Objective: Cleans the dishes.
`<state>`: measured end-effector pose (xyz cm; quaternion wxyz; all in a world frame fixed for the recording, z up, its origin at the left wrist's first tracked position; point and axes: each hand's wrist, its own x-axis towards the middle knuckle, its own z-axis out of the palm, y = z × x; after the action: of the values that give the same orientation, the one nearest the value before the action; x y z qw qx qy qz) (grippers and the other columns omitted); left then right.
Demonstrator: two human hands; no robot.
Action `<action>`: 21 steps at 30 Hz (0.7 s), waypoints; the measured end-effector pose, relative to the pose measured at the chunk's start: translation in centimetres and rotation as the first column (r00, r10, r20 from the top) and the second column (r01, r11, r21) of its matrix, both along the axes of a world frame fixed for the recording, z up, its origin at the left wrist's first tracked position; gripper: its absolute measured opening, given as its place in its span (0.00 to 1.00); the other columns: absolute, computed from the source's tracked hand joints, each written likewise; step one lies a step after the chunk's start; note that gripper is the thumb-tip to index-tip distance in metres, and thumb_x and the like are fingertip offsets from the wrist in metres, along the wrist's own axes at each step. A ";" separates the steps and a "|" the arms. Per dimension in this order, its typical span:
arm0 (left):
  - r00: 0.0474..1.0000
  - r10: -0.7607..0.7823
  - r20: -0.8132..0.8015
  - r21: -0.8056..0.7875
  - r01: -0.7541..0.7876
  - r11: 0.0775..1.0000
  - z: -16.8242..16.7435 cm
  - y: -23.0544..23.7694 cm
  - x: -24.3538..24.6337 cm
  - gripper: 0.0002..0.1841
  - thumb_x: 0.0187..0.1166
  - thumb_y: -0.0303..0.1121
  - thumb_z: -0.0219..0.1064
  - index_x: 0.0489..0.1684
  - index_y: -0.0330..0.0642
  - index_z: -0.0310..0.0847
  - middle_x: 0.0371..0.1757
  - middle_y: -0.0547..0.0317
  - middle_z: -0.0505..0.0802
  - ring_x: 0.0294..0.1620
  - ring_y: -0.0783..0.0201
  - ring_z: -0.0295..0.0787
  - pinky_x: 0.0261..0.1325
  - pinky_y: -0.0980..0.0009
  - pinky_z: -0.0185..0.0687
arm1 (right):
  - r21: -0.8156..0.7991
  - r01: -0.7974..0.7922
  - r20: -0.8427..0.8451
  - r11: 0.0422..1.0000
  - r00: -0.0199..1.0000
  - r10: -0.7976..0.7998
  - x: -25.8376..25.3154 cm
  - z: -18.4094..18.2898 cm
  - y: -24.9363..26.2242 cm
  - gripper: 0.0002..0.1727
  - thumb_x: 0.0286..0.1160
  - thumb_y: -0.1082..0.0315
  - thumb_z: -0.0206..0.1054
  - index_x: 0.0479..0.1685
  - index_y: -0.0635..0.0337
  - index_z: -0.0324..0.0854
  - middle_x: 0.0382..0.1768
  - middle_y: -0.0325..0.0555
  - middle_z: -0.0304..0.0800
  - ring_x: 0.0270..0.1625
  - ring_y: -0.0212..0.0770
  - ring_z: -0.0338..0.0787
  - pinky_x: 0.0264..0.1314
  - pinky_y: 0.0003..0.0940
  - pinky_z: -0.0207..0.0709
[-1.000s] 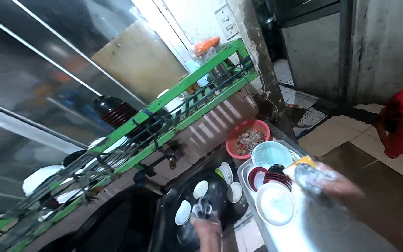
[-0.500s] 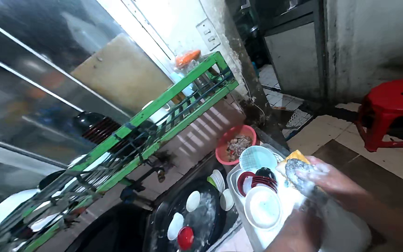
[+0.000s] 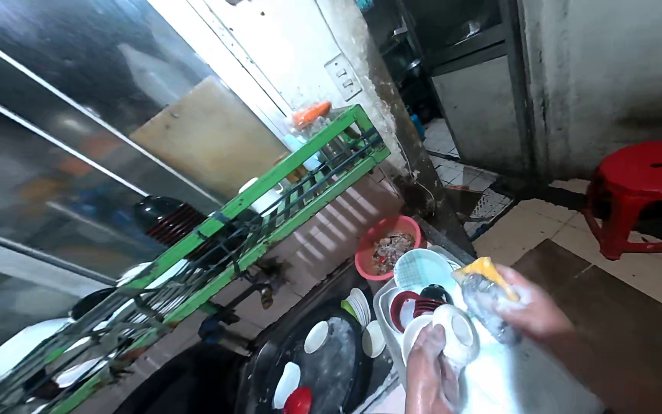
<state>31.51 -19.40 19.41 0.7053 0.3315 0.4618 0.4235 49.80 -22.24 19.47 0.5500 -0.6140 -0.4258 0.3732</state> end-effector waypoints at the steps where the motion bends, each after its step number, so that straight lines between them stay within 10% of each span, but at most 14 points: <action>1: 0.999 0.030 0.031 0.012 -0.030 0.999 0.4 -0.3 0.1 0.13 0.90 0.27 0.49 0.65 0.33 0.72 0.42 0.50 0.91 0.41 0.61 0.93 0.47 0.63 0.92 | 0.122 -0.022 0.157 0.992 0.988 0.003 -1.8 -1.2 0.0 0.35 0.67 0.58 0.73 0.76 0.64 0.77 0.62 0.56 0.90 0.64 0.45 0.89 0.70 0.46 0.82; 4: 0.983 0.085 -0.163 0.171 -0.057 0.984 1.4 -2.1 0.4 0.16 0.91 0.28 0.43 0.69 0.32 0.69 0.40 0.57 0.89 0.37 0.72 0.88 0.42 0.73 0.87 | 0.363 -0.110 0.373 0.925 0.927 -0.036 -6.6 -2.8 0.5 0.38 0.62 0.58 0.79 0.74 0.69 0.77 0.70 0.60 0.86 0.73 0.54 0.86 0.77 0.52 0.78; 7: 0.948 0.085 -0.307 0.268 0.000 0.964 1.4 -2.9 -0.2 0.21 0.91 0.29 0.47 0.77 0.27 0.67 0.53 0.46 0.88 0.48 0.67 0.87 0.55 0.67 0.86 | -0.101 -0.216 0.120 0.971 0.966 0.228 -4.7 0.4 4.3 0.32 0.75 0.56 0.72 0.77 0.62 0.75 0.65 0.59 0.87 0.69 0.53 0.86 0.75 0.55 0.75; 10: 0.958 0.187 -0.218 0.304 -0.116 0.946 1.0 -2.2 -1.1 0.18 0.90 0.30 0.48 0.70 0.28 0.72 0.47 0.49 0.88 0.41 0.67 0.87 0.45 0.68 0.87 | -0.118 -0.264 0.141 0.957 0.950 0.279 -5.4 0.9 5.2 0.30 0.79 0.57 0.68 0.79 0.61 0.74 0.68 0.60 0.85 0.72 0.54 0.84 0.79 0.54 0.73; 13: 0.933 0.355 0.065 0.155 -0.361 0.920 2.0 0.5 -2.9 0.16 0.93 0.35 0.46 0.54 0.35 0.79 0.35 0.54 0.90 0.34 0.66 0.91 0.37 0.68 0.90 | 0.242 -0.338 0.445 0.910 0.872 0.205 -8.3 -1.9 2.5 0.35 0.69 0.62 0.75 0.78 0.64 0.76 0.77 0.57 0.80 0.80 0.52 0.80 0.83 0.50 0.72; 15: 0.902 0.393 0.176 0.028 -0.404 0.914 2.9 1.0 -3.7 0.17 0.94 0.38 0.44 0.56 0.37 0.77 0.40 0.52 0.91 0.39 0.61 0.91 0.42 0.63 0.91 | 0.394 -0.263 0.348 0.881 0.930 0.121 -8.5 -3.8 2.2 0.34 0.63 0.64 0.79 0.72 0.67 0.80 0.71 0.57 0.86 0.73 0.49 0.87 0.77 0.46 0.80; 18: 0.900 0.371 0.228 -0.025 -0.375 0.927 2.9 0.2 -2.7 0.17 0.95 0.37 0.43 0.61 0.35 0.75 0.44 0.49 0.91 0.44 0.58 0.92 0.47 0.59 0.92 | 0.036 -0.219 0.220 0.975 0.953 0.206 -6.6 -1.3 3.7 0.35 0.70 0.62 0.72 0.78 0.67 0.73 0.67 0.61 0.86 0.71 0.53 0.85 0.77 0.51 0.74; 21: 0.942 0.334 0.012 0.143 -0.332 0.932 1.9 -0.7 -1.4 0.15 0.92 0.30 0.44 0.53 0.34 0.78 0.32 0.56 0.89 0.32 0.69 0.89 0.37 0.72 0.88 | 0.102 -0.300 0.480 0.948 0.850 0.217 -8.2 -0.3 3.4 0.36 0.70 0.54 0.71 0.78 0.64 0.76 0.77 0.58 0.80 0.82 0.56 0.77 0.85 0.55 0.66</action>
<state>30.14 -20.13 21.32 0.5948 0.3007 0.4842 0.5669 41.65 -18.83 19.22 0.4282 -0.5718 -0.6542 0.2485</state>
